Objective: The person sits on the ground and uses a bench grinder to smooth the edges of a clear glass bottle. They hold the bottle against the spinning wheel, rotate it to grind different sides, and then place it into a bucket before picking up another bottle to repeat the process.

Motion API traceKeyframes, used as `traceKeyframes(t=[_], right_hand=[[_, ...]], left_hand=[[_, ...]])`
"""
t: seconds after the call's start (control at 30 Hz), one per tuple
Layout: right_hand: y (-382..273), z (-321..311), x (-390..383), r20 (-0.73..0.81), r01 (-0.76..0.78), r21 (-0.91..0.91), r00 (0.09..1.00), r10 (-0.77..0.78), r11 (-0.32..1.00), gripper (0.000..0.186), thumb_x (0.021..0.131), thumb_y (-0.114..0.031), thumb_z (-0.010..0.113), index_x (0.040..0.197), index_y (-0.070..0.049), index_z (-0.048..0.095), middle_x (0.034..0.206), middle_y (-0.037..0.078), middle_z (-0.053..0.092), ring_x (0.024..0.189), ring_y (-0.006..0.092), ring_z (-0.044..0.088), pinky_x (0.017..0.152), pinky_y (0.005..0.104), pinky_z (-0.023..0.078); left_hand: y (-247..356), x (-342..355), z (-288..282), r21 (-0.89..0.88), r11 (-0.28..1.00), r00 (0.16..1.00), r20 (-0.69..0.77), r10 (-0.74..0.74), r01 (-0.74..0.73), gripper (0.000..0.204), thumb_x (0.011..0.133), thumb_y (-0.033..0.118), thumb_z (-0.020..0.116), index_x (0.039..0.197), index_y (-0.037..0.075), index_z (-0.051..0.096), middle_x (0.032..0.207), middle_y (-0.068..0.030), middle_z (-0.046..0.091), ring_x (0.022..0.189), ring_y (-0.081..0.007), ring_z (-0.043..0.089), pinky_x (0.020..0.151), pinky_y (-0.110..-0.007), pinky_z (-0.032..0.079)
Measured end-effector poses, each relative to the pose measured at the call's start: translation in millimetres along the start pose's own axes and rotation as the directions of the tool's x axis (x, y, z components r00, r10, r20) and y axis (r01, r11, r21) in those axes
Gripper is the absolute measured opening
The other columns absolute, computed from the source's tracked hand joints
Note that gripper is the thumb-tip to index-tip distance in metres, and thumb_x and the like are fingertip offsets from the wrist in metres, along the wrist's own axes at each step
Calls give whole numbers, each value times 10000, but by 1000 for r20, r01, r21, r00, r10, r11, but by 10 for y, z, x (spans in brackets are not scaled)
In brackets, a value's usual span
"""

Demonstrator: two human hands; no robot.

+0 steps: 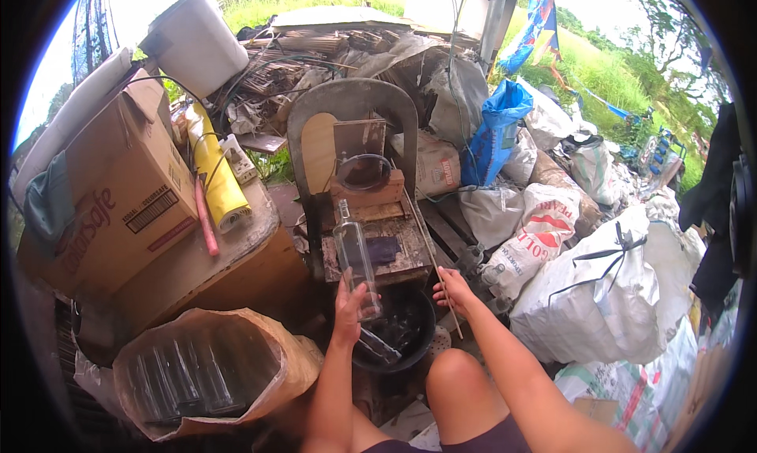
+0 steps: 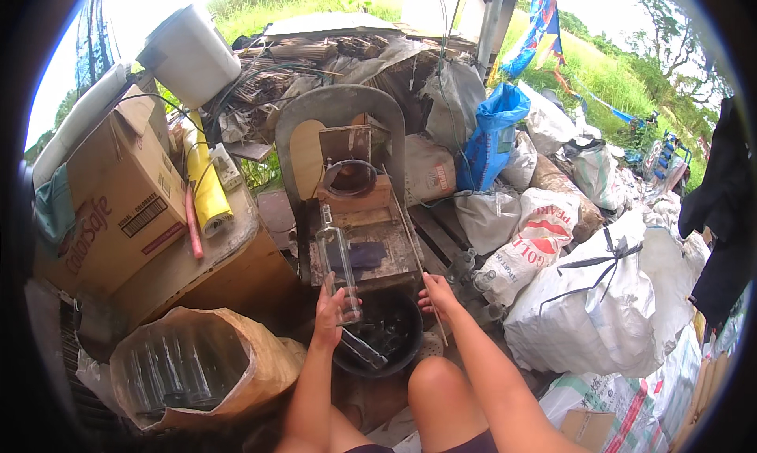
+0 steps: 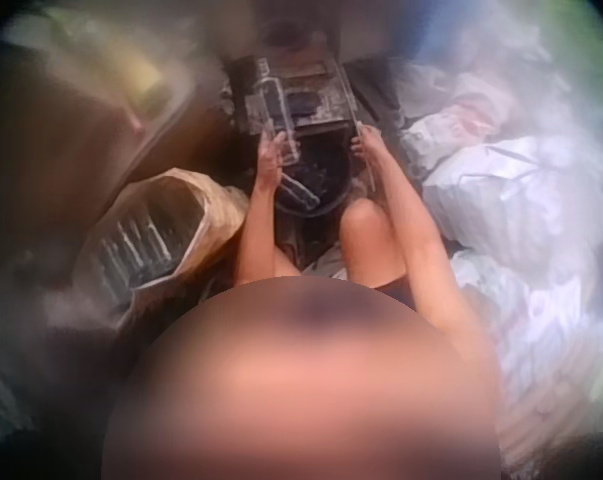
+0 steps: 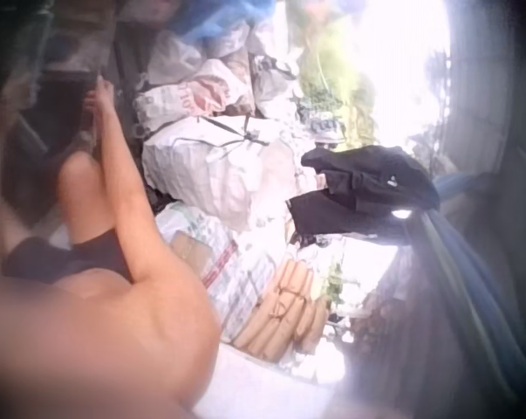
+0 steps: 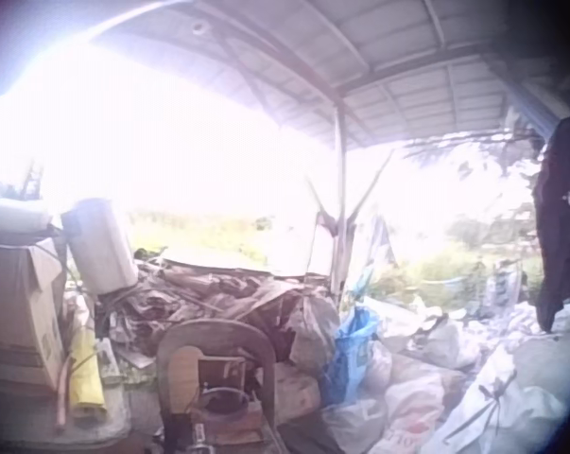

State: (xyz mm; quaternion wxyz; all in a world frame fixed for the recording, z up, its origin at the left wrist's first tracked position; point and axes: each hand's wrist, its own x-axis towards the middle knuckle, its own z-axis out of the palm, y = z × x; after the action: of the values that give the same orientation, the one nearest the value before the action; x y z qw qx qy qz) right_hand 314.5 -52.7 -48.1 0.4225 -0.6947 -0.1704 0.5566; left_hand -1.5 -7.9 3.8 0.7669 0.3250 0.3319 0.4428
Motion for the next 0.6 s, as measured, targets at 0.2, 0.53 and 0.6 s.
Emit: traceKeyframes(t=[0.2, 0.53, 0.6], right_hand=[[-570, 245, 597, -128, 44, -313, 988, -88, 949, 598, 1071, -607, 629, 1358, -86, 569, 892, 91, 687, 730, 204, 708, 641, 414, 596], [2, -159, -87, -169, 352, -474, 863, -476, 807, 230, 1111, -231, 569, 1157, -37, 683, 891, 193, 742, 861, 349, 762, 765, 451, 566], [290, -303, -626, -168, 523, -564, 685, -709, 639, 201, 1111, -198, 570, 1109, -30, 680, 848, 188, 717, 774, 346, 728, 709, 443, 533]], left_hand=[[50, -20, 11, 37, 999, 1000, 6, 5, -5, 859, 1038, 322, 736, 1737, 179, 257, 1295, -89, 682, 1028, -205, 735, 773, -340, 607], [38, -11, -46, -4, 1000, 999, -45, -3, 2, 893, 1024, 339, 751, 1741, 175, 245, 1292, -83, 675, 1032, -207, 729, 789, -347, 593], [31, -20, -41, -24, 1000, 999, -49, -14, 13, 883, 1019, 336, 764, 1733, 181, 268, 1289, -60, 667, 1028, -198, 723, 799, -347, 586]])
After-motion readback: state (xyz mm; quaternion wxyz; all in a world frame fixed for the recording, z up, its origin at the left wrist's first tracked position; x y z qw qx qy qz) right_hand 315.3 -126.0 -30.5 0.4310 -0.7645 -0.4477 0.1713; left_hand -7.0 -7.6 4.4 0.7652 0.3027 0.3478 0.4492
